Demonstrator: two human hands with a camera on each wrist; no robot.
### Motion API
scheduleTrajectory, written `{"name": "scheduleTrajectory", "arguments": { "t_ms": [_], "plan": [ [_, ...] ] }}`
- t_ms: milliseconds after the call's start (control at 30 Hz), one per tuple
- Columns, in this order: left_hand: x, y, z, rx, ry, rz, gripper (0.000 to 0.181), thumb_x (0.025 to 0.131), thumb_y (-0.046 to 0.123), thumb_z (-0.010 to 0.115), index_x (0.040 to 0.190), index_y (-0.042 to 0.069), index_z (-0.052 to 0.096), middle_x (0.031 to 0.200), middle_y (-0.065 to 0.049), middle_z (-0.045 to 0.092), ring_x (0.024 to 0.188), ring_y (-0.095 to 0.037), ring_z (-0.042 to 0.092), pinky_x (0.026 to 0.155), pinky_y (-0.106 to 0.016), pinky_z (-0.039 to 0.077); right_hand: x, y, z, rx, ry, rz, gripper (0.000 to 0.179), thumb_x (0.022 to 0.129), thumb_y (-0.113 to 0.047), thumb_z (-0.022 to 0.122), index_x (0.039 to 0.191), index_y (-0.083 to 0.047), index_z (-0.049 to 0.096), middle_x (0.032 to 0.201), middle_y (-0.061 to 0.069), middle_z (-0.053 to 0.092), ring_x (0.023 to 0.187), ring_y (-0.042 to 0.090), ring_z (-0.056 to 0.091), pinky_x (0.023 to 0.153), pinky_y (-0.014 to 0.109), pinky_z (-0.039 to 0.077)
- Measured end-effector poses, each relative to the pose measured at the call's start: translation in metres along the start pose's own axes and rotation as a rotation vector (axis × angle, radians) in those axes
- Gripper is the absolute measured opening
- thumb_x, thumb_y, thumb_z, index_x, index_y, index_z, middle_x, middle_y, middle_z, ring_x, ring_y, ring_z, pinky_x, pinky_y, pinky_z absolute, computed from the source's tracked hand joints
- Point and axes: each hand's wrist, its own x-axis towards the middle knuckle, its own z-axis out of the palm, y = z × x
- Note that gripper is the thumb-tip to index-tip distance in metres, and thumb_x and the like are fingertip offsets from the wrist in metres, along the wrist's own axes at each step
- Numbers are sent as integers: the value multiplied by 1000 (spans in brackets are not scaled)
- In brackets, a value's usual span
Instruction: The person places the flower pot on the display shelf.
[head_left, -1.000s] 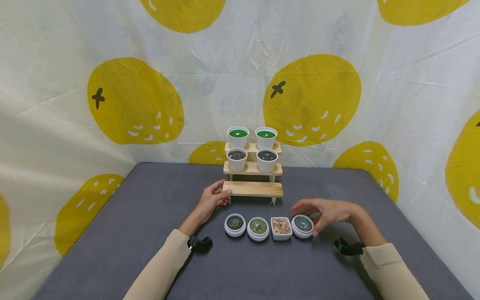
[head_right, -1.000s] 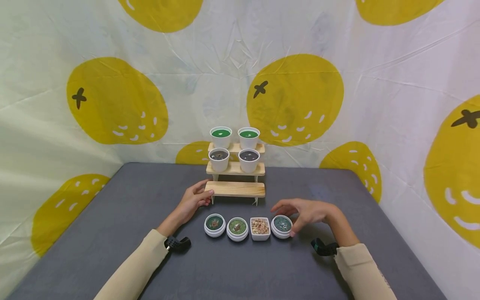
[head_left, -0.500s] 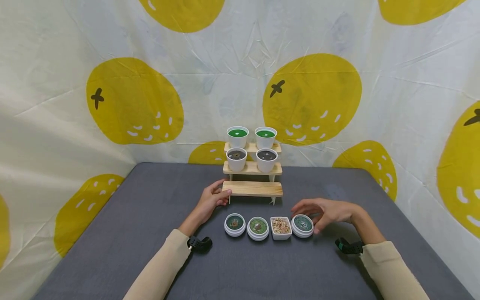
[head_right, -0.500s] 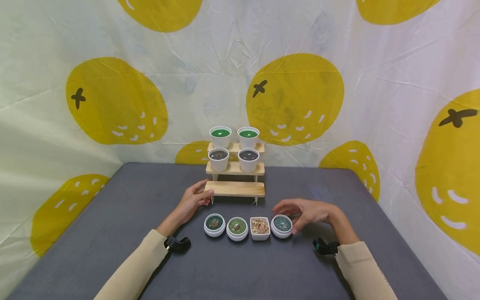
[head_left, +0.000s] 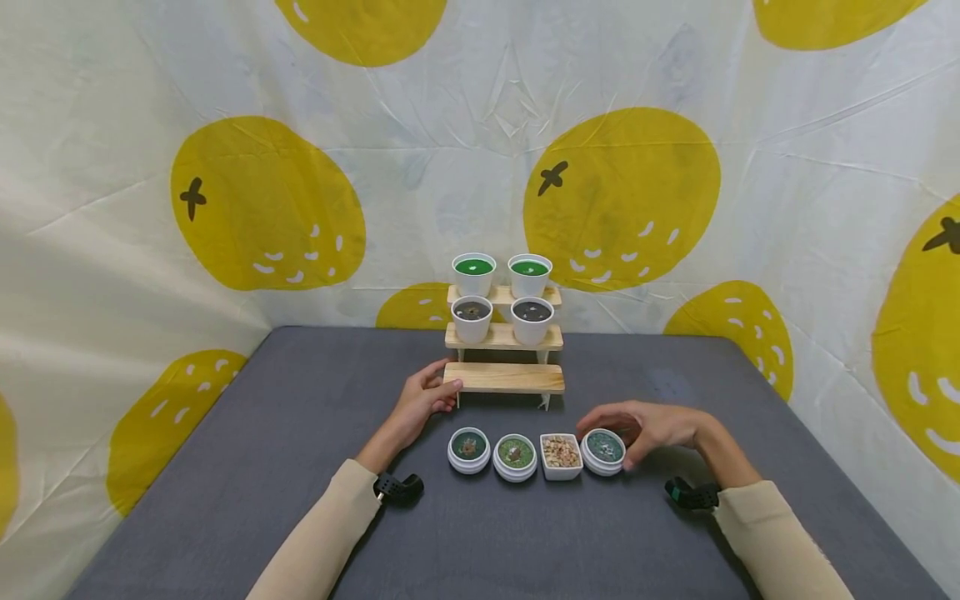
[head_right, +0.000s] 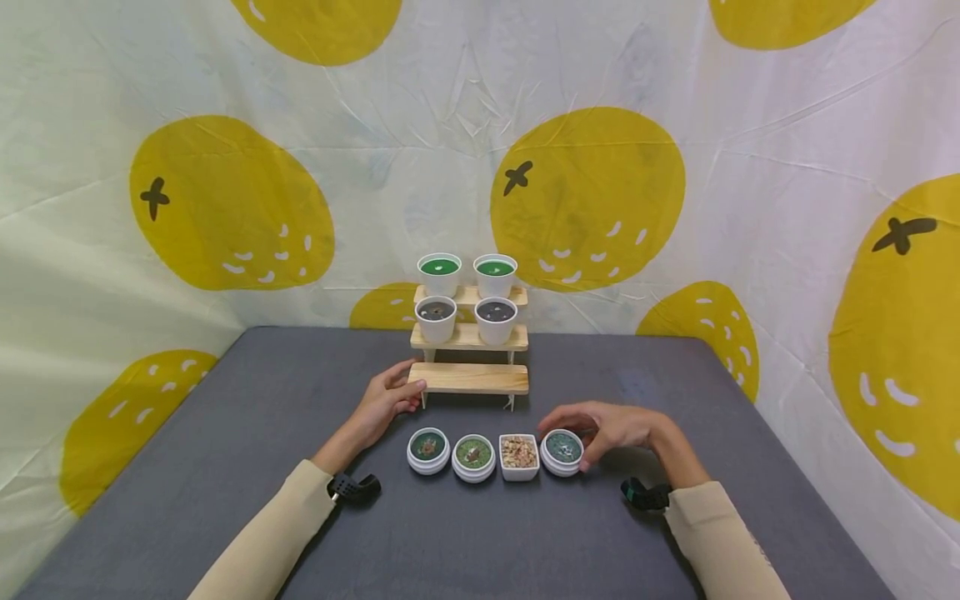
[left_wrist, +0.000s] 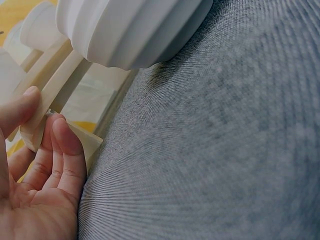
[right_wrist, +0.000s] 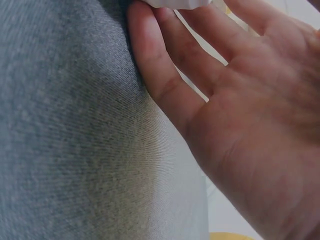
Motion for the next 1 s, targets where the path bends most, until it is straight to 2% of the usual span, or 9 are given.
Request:
{"name": "scheduleTrajectory", "arguments": {
  "t_ms": [267,700,1000],
  "plan": [
    [-2,-1,0,1,3,3,67,96,22,76,155,13,45,94,-3,69,78,-12,65,68,-23,58,2,3,1,-3,8,5,66,89,0,75,149,2,49,152,27,48,129,16,58,102,33,52],
    [-1,-2,0,1,-8,8,69,96,22,76,156,12,44,94,-2,68,78,-12,65,69,-23,58,2,4,0,-7,1,-24,63,90,0,73,148,4,48,149,28,50,123,16,59,97,34,54],
    [-1,-2,-1,-1,-17,8,68,97,24,75,156,13,44,96,-2,68,79,-12,64,70,-24,58,1,-1,0,-1,14,-36,62,91,0,72,148,5,47,148,29,49,124,18,58,101,34,52]
  ]
}}
